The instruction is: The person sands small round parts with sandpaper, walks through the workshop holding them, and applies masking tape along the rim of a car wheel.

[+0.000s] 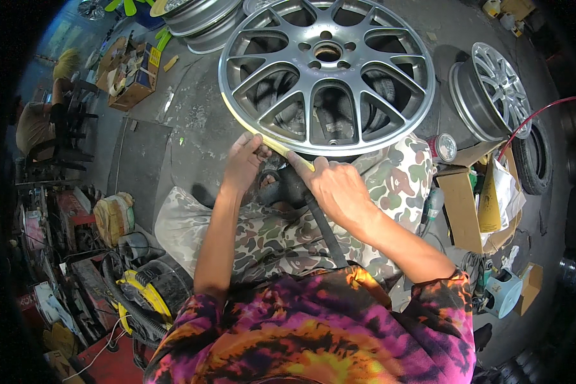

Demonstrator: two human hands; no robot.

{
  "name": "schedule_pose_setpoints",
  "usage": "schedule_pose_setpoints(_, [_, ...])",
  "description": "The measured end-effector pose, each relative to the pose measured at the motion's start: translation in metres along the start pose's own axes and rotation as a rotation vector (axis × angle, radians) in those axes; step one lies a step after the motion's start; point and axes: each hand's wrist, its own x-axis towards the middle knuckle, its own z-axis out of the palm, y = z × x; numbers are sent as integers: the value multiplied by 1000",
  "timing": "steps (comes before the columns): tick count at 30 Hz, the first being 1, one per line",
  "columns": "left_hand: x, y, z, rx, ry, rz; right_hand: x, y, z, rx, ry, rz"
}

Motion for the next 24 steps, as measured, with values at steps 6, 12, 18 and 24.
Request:
schedule_pose_setpoints(6, [-4, 2, 12, -62, 74, 2, -1, 4, 3, 18, 12, 2])
schedule_pose_setpoints(12, [-6, 6, 16, -41, 99, -19, -3, 3, -4, -10, 75, -35])
schedule_pose_setpoints(18, [-5, 5, 11, 43, 126, -50, -7, 7, -4, -15, 45, -30])
schedule_pose_setpoints(24, [-5, 10, 13, 24, 109, -44, -4, 12, -2, 18, 30, -22])
